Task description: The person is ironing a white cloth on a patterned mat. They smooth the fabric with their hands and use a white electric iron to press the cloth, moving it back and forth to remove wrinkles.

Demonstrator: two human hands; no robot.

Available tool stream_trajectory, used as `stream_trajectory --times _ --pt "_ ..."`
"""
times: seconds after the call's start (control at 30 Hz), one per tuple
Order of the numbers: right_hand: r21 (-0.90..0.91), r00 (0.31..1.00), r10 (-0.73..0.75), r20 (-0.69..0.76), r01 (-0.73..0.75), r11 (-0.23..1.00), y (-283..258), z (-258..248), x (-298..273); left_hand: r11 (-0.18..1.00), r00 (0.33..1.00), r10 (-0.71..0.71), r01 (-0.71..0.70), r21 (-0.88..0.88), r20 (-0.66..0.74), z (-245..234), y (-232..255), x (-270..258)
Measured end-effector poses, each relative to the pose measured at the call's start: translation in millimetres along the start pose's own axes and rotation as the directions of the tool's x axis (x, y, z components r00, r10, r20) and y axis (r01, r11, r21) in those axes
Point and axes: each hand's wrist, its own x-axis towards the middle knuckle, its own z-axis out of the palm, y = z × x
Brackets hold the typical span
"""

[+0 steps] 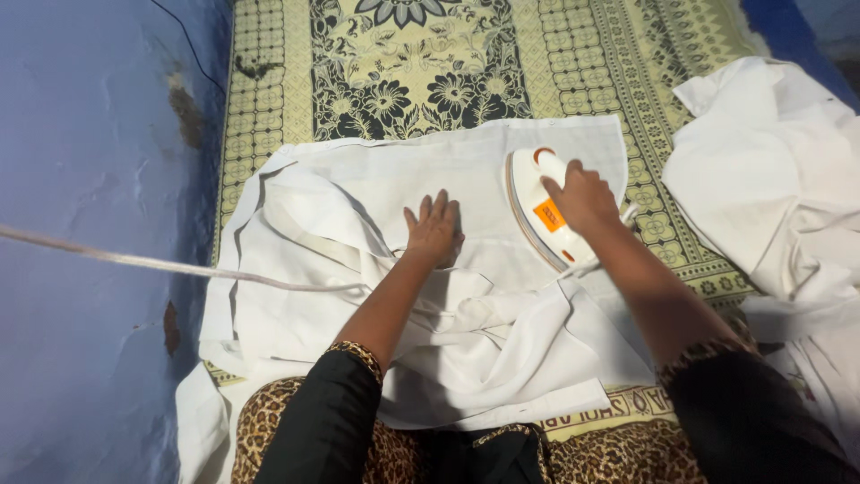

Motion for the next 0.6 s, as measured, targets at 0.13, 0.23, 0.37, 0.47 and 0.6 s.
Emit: stream_trajectory --times 0.13,0.23,0.37,0.47,0.6 --pt "-0.067 0.998 -0.07 -0.011 0.069 0.995 13.9 7.7 -34.5 0.977 0.964 -0.211 0.214 -0.002 0.159 -26.9 -0.3 -8.9" --pt "-0.075 0.999 -0.053 0.0 0.052 0.996 10.5 6.4 -38.9 0.948 0.915 -0.311 0.318 0.014 0.258 -44.1 0.4 -8.1" --pt "-0.043 1.0 -0.002 0.019 0.003 0.999 -1.1 2.8 -30.7 0.946 0.911 -0.324 0.318 0.064 0.257 -34.5 1.3 0.6" --pt "-0.02 1.0 -0.002 -0.005 0.002 1.0 -12.4 3.0 -15.4 0.947 0.915 -0.32 0.307 0.091 0.245 -22.6 -0.7 7.3" --pt "-0.006 0.999 0.037 -0.004 -0.037 0.999 -32.6 2.9 16.9 0.947 0.912 -0.32 0.298 0.121 0.258 -16.1 -3.3 10.4"
